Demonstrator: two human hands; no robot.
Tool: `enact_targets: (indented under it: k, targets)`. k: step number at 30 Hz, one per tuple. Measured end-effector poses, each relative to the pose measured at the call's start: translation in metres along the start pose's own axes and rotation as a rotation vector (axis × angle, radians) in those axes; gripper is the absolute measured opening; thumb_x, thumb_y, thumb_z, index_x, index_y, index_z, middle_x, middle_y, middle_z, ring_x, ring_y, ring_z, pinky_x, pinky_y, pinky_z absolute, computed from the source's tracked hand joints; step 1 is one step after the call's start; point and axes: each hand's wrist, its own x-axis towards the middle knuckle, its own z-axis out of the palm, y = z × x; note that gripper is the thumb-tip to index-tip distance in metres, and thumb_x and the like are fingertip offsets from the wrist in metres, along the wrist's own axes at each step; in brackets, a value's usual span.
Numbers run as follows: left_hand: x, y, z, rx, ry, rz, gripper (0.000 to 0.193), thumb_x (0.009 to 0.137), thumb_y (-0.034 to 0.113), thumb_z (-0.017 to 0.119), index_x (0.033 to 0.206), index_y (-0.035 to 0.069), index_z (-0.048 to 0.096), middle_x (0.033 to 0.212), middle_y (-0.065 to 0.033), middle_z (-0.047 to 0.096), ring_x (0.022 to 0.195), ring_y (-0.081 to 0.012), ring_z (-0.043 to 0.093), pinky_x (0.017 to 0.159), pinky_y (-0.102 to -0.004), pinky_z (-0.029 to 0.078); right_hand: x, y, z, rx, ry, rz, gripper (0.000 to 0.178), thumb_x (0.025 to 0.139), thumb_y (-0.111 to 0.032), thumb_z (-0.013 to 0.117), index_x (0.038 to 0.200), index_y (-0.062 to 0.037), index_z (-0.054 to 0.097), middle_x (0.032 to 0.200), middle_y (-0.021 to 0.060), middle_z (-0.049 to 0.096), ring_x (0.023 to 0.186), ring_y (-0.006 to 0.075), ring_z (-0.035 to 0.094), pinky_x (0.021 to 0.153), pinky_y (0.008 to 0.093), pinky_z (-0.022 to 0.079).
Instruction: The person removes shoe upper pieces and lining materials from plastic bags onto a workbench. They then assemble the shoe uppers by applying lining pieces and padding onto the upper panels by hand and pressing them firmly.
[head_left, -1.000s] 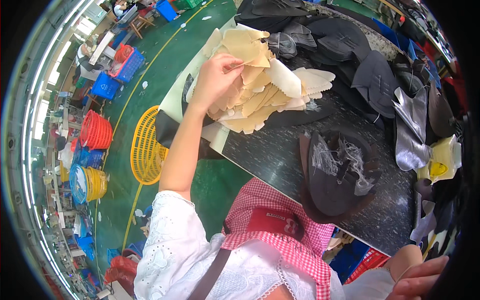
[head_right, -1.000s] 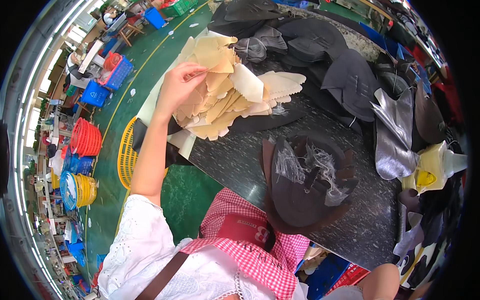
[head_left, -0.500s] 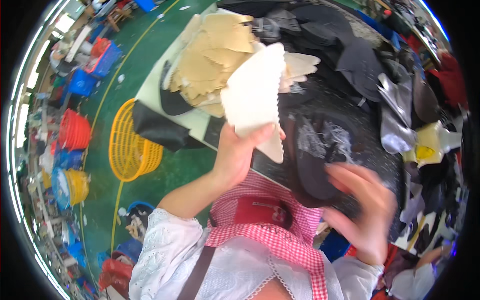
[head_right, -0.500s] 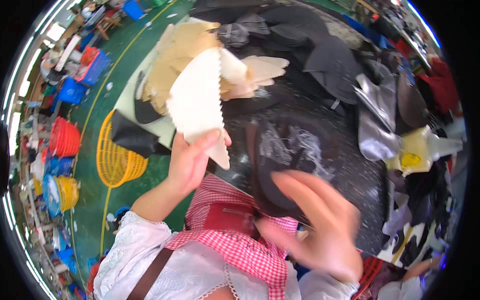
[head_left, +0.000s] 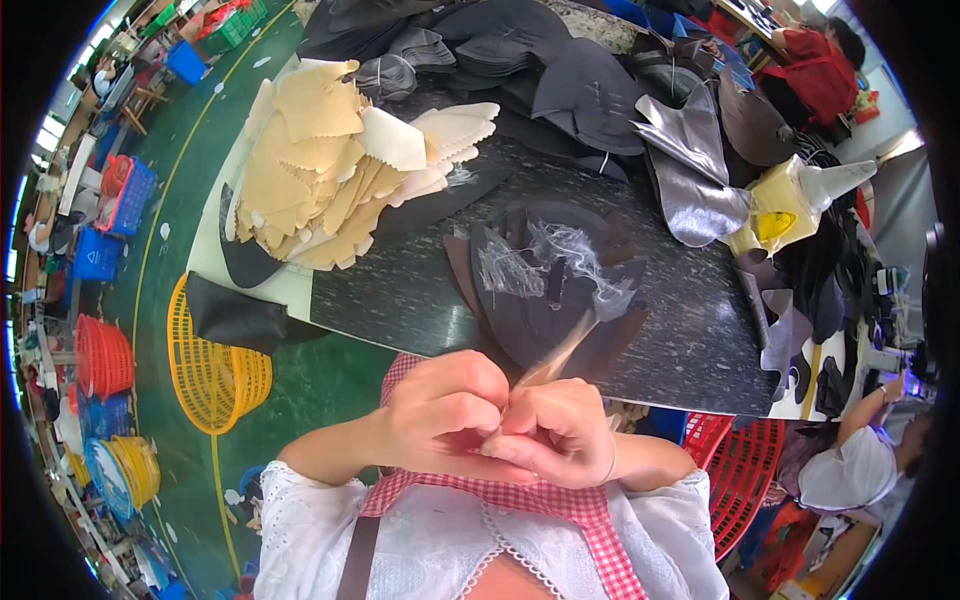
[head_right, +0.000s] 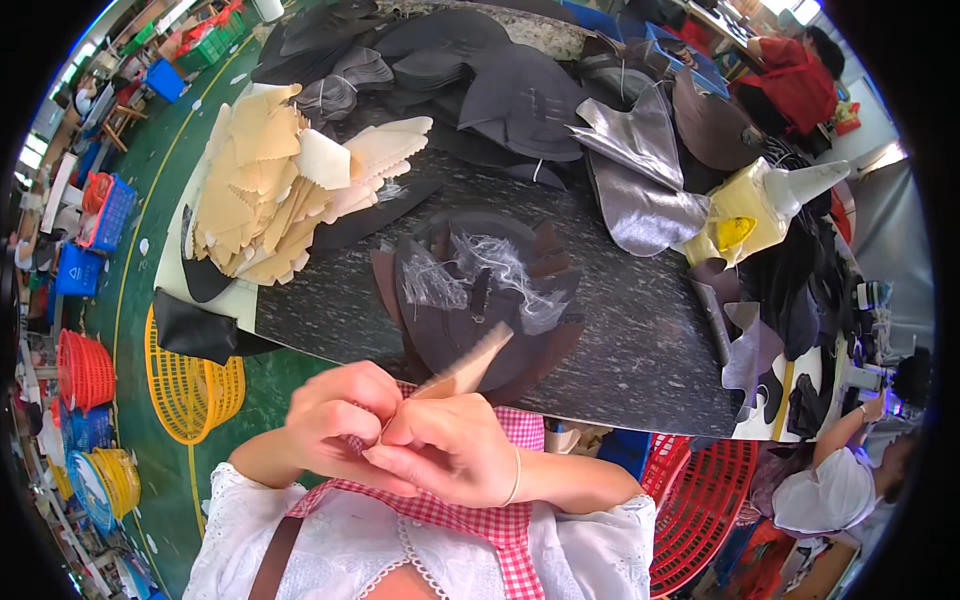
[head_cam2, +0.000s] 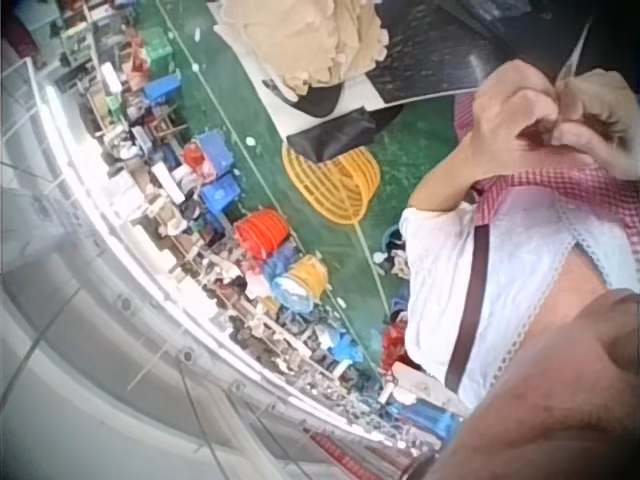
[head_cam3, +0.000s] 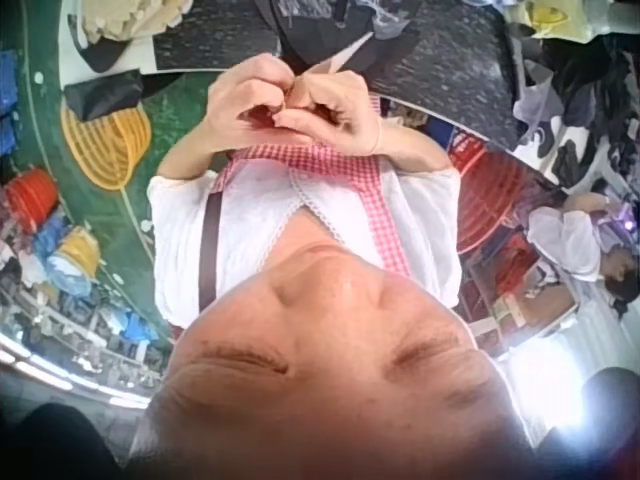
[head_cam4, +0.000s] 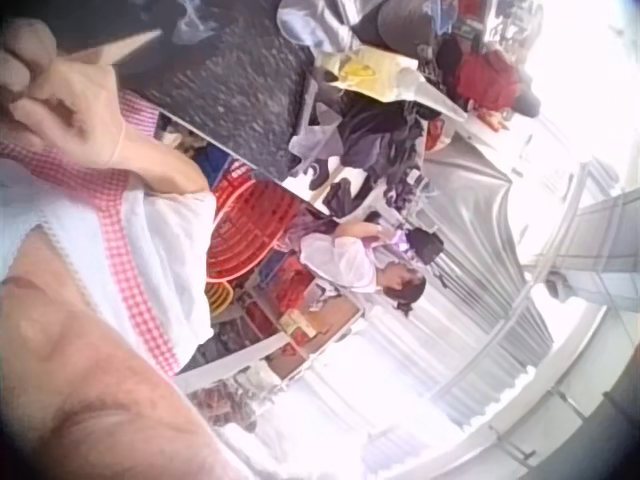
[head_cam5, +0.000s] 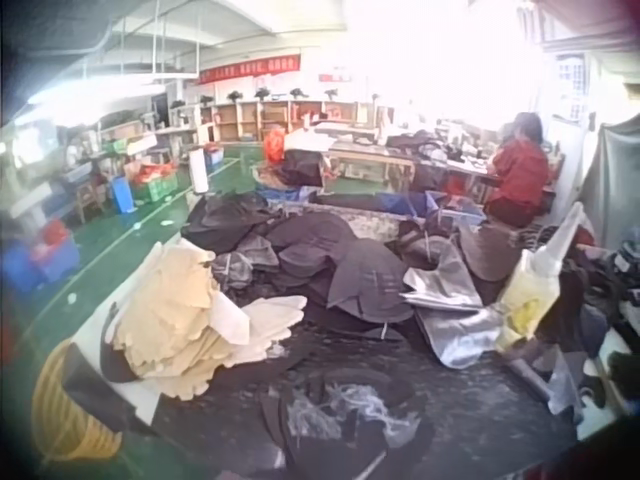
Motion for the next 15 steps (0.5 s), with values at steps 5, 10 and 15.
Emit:
enact_targets:
  k: [5,10,15]
  targets:
    - [0.010,0.006,-0.008,0.049,-0.176,0.015,0.034,0.065,0.019,0.085,0.071,0.005,0.054,0.077,-0.0065,0.056,0.064,-0.0225,0.057,0.051,-0.0312,0.044,-0.011,0.001,0.000,0.104,0.064,-0.038,0.015,0.081,-0.005,0.070,0.071,-0.0064,0.058,0.061,0.0062,0.059,0.048,0.0219,0.056,0.043,0.0310,0.042]
    - [-0.001,-0.014,-0.007,-0.707,-0.067,-0.265,0.011,0.079,0.014,0.068,0.079,0.008,0.058,0.099,-0.0097,0.058,0.090,-0.0252,0.056,0.079,-0.0387,0.043,-0.015,0.003,-0.019,0.132,-0.004,0.015,0.017,0.076,-0.008,0.076,0.071,-0.0043,0.060,0.083,0.0134,0.066,0.072,0.0243,0.065,0.062,0.0311,0.050]
    - [0.001,-0.008,0.017,-1.424,0.512,-0.680,0.017,0.085,0.027,0.057,0.097,0.015,0.061,0.096,-0.0067,0.052,0.099,-0.0251,0.054,0.109,-0.0537,0.027,-0.043,0.028,-0.033,1.148,0.197,0.049,0.025,0.079,-0.005,0.062,0.058,-0.0031,0.048,0.064,0.0160,0.062,0.058,0.0184,0.060,0.052,0.0333,0.046]
